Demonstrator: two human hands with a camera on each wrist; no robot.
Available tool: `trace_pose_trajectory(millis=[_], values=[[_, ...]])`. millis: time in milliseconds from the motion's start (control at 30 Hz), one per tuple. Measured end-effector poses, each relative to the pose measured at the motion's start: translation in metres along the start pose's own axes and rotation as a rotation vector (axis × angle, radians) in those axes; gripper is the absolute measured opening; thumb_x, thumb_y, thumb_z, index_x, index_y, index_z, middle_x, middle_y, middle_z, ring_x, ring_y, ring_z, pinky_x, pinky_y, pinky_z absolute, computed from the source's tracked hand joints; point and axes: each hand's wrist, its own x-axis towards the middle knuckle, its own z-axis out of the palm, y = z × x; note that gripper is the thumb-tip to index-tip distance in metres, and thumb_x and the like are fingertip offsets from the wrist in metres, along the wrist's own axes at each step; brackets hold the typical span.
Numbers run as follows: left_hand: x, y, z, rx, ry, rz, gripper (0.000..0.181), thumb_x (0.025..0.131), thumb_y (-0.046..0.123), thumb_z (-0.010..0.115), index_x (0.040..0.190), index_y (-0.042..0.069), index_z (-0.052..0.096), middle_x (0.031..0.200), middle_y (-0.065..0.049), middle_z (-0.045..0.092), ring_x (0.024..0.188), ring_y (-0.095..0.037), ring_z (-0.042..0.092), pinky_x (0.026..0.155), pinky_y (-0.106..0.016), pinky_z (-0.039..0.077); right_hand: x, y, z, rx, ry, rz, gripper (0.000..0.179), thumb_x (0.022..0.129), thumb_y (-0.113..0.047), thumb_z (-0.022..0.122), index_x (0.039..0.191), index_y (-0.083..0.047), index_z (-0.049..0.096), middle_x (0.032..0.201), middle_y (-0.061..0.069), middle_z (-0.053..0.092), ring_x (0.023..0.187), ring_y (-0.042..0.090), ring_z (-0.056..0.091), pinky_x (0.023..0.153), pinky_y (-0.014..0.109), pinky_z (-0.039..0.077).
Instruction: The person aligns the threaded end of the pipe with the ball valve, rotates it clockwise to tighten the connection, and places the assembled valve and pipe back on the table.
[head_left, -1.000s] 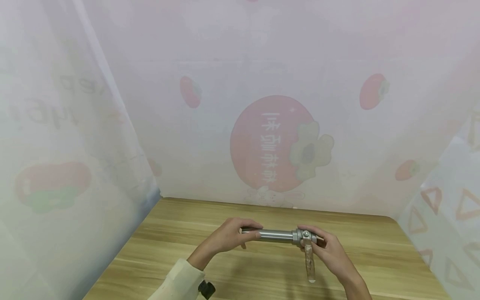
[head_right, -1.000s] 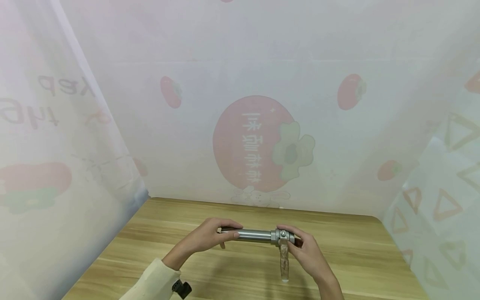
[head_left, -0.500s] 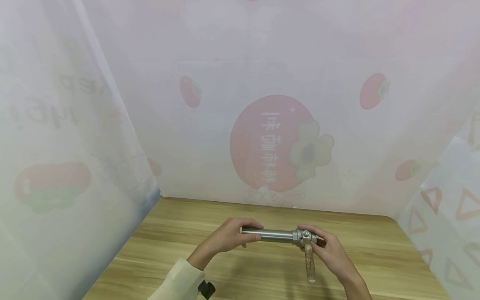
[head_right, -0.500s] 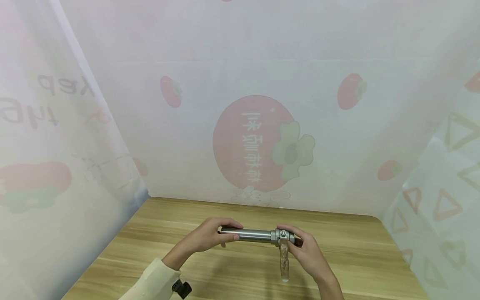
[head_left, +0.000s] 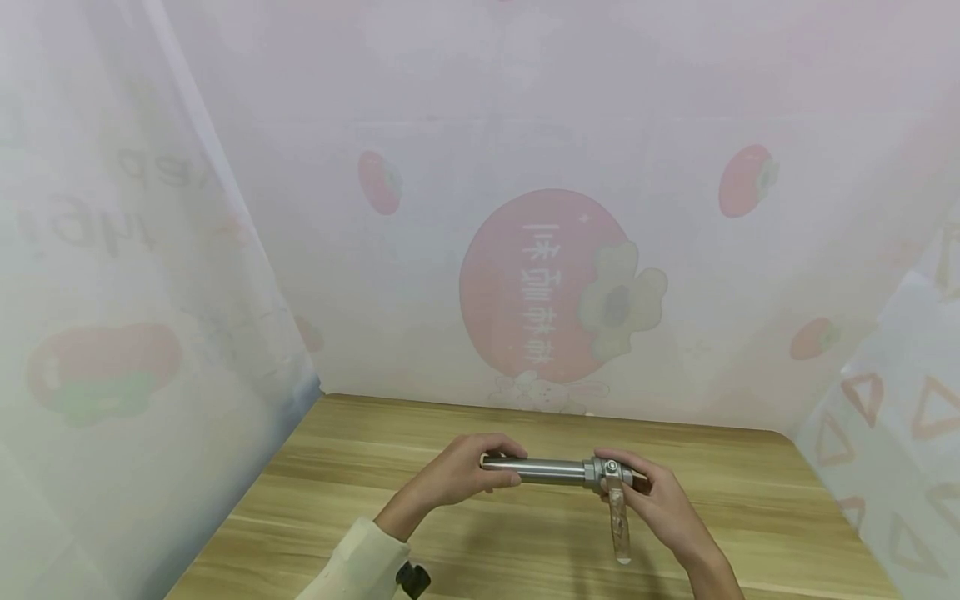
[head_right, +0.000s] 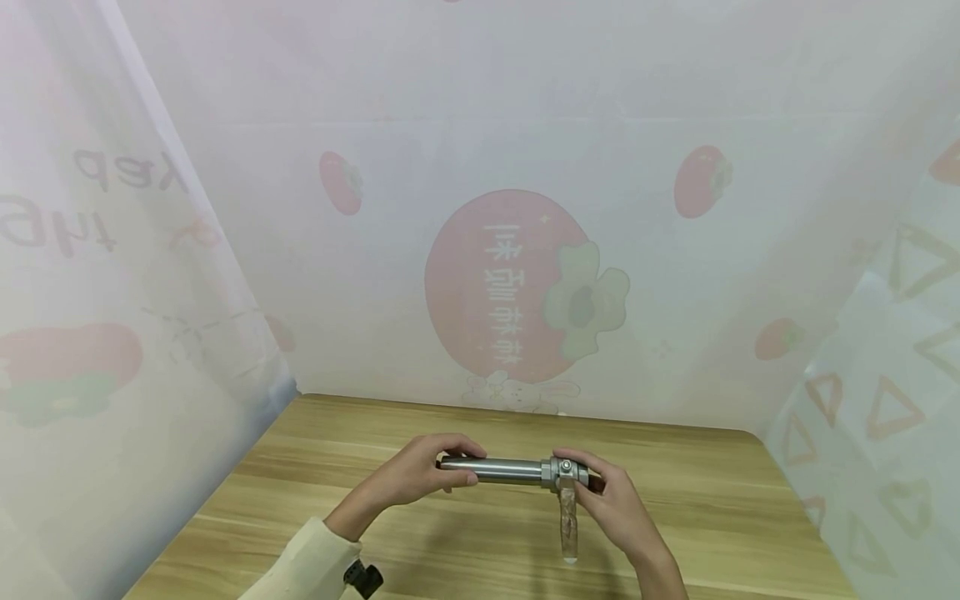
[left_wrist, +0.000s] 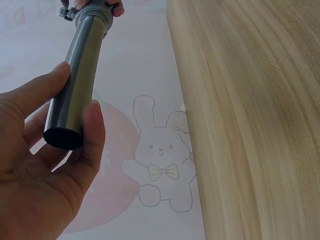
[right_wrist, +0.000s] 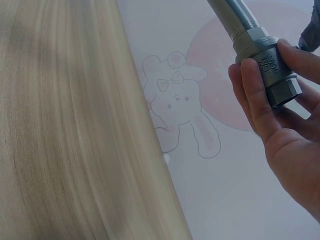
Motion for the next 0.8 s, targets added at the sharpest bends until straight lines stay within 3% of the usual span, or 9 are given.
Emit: trace_pose_trajectory(millis=[333,533,800], values=[[0.0012,0.0014,0.0004,0.057,0.016,0.019,0.034,0.099,0.028,0.084,0.13,0.017,0.076,0.114,0.006,0.078,0.093,-0.006,0.068,0.077,-0.024,0.059,0.0003,0.0015,0.0004,0.008,-0.004,-0.019,0.049,0.111,-0.016,0.065,0.155,0.002,0.056,0.14,0.035,0.059,0.109,0.019,0.078,0.093,0.03,0.065],[0.0023,0.0006,0.0011,0.088,0.012,0.01,0.037,0.101,0.033,0.081,0.134,0.018,0.076,0.119,0.006,0.079,0.096,-0.003,0.068,0.084,-0.025,0.057,0.0006,0.0013,0.0004,0.002,0.013,-0.008,0.05,0.11,-0.015,0.066,0.155,0.003,0.055,0.141,0.034,0.059,0.109,0.022,0.078,0.093,0.029,0.064],[0.0009,0.0014,0.0022,0.049,-0.005,-0.013,0.033,0.102,0.032,0.079,0.132,0.019,0.077,0.113,0.004,0.079,0.085,-0.005,0.069,0.072,-0.027,0.062,0.0002,0.0013,0.0,-0.002,0.0,-0.022,0.052,0.111,-0.015,0.066,0.156,0.006,0.052,0.14,0.035,0.059,0.109,0.019,0.077,0.093,0.029,0.065]])
